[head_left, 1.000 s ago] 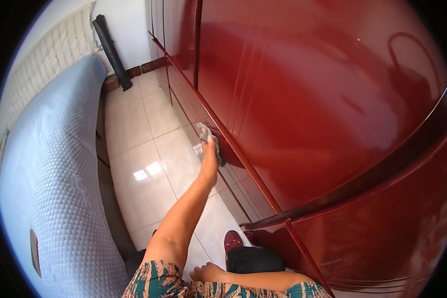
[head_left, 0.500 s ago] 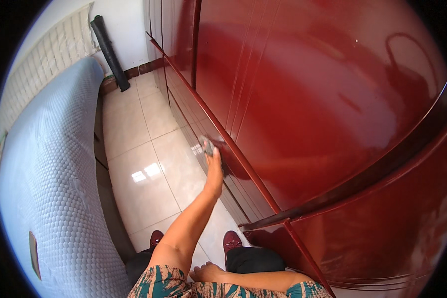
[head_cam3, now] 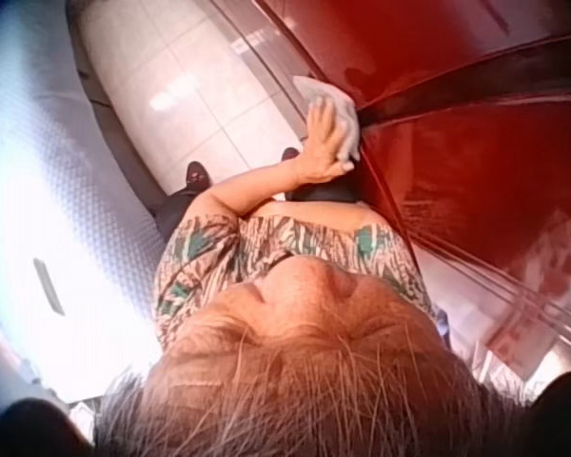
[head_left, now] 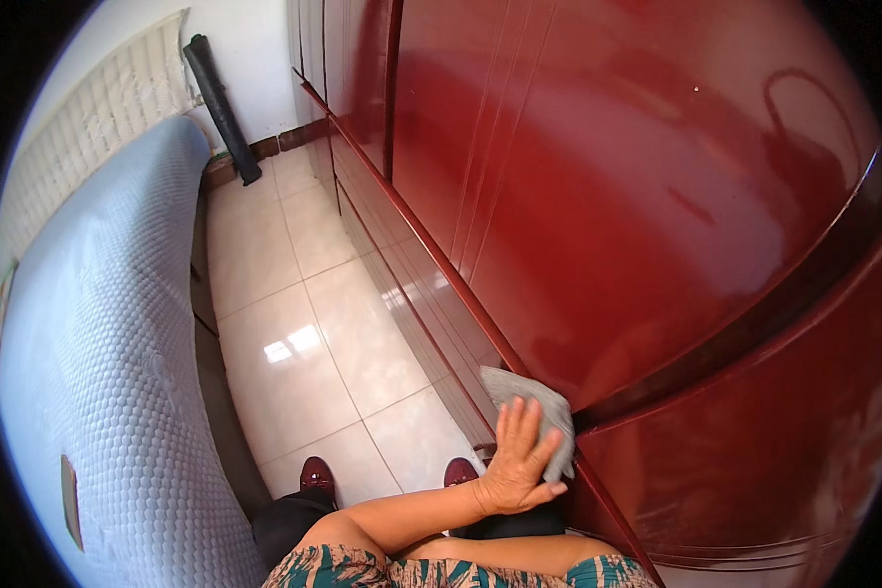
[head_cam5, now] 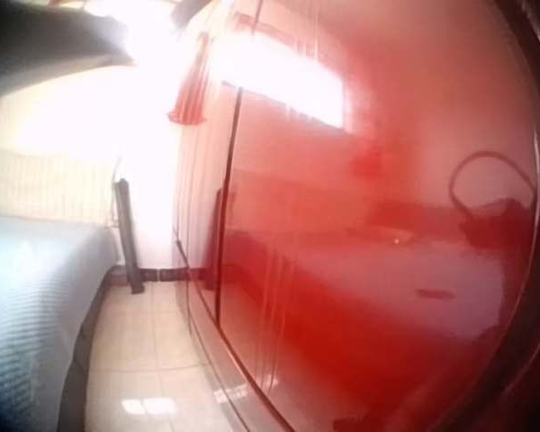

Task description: The person wipes the upper doors and lower panels of a large red cabinet using a grey cloth.

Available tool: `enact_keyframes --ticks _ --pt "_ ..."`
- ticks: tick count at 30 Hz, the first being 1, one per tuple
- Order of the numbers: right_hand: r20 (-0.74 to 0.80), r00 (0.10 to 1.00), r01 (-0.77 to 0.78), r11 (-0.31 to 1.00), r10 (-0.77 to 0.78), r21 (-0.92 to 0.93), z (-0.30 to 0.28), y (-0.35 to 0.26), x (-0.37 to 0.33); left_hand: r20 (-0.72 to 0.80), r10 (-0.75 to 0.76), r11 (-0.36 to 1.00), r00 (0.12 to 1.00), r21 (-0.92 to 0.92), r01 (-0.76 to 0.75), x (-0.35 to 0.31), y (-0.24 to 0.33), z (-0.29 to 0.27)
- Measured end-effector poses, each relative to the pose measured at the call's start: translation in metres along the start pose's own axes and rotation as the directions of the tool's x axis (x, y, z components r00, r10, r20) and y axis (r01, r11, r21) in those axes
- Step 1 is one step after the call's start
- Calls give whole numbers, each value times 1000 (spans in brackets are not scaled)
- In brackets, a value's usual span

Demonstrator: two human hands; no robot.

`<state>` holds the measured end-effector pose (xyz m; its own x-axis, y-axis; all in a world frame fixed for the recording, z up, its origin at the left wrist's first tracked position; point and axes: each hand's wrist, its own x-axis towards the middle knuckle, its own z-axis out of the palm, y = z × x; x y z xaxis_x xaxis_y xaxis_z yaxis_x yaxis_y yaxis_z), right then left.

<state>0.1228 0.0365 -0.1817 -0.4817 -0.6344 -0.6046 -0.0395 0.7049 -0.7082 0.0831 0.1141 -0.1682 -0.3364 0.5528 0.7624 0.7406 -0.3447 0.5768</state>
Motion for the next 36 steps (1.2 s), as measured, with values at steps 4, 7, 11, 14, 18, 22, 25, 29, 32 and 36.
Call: enact_keyframes --ticks 4,7,11,14,18,22,25,29,32,36 --pt "-253 967 -13 996 -11 -92 33 27 42 -43 136 986 990 102 -131 42 -15 -13" --pt "-255 966 -11 974 -48 -226 20 14 28 -208 22 992 978 125 4 99 -40 -47" --pt "-293 932 74 906 -212 -417 35 34 42 -301 -142 987 943 32 159 165 -72 -88" --pt "-353 905 50 883 -238 -466 37 35 46 -362 -287 956 887 -59 286 199 -109 -114" --pt "-360 903 100 929 -235 -356 28 27 38 -362 -515 855 777 -283 435 228 -120 -138" --pt "-232 968 45 973 -99 -226 10 22 29 -418 -197 978 887 -150 146 262 -51 -121" --pt "-190 982 -58 984 25 -167 0 15 21 -333 37 999 942 14 -35 261 22 -103" --pt "-307 948 -132 980 81 -149 -8 19 17 -120 245 955 962 199 -218 208 75 -78" --pt "-441 893 -147 983 84 -112 -3 20 10 -102 180 957 978 247 -150 154 61 -53" --pt "-519 852 3 994 -61 -113 24 49 26 -117 -117 989 986 79 126 122 52 -58"
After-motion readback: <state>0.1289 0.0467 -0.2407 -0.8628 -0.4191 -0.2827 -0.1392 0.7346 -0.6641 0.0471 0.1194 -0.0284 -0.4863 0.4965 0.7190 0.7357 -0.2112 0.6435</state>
